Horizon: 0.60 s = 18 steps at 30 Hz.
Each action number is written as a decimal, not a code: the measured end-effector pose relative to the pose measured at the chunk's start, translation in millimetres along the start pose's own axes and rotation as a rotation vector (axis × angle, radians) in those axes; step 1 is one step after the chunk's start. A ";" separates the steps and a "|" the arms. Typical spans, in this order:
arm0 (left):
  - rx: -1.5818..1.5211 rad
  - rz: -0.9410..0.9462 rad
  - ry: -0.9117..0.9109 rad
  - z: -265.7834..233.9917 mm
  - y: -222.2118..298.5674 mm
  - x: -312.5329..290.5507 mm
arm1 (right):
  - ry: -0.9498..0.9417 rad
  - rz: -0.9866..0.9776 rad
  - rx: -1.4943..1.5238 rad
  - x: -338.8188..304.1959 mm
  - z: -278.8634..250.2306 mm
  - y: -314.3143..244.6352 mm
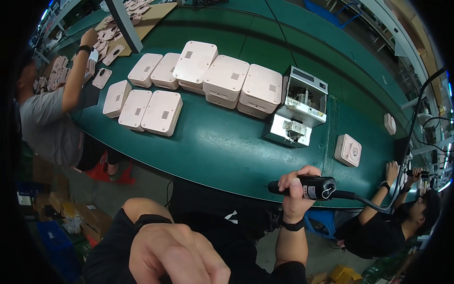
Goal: The person picks up a pink plastic case, places it on the table, and uses a power screwdriver to drive screws into its base. They then set the case aside and repeat the process with another pink plastic case.
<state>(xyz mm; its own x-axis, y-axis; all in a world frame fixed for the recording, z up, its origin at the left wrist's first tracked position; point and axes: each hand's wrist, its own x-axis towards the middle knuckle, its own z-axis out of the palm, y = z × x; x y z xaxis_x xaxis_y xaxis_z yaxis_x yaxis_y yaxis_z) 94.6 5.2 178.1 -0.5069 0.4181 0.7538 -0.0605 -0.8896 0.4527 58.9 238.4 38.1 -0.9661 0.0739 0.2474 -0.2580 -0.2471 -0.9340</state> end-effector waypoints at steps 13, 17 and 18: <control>0.026 -0.139 0.877 -41.0 -24.2 -36.6 | 0.014 0.015 0.079 -0.8 -3.2 -2.5; 0.064 -0.088 1.026 -51.3 -19.1 -46.2 | 0.002 0.013 0.008 -0.4 -3.2 -2.0; 0.026 -0.064 1.017 -51.8 -18.4 -47.6 | 0.002 0.011 0.012 -0.3 -3.2 -1.2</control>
<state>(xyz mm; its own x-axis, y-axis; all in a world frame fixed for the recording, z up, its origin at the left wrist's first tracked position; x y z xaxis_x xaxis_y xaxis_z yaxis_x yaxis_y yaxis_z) 75.3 -7.8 109.2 -0.9946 0.0995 -0.0282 -0.1003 -0.8617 0.4975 59.5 241.8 38.3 -0.9689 0.0731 0.2365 -0.2475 -0.2596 -0.9335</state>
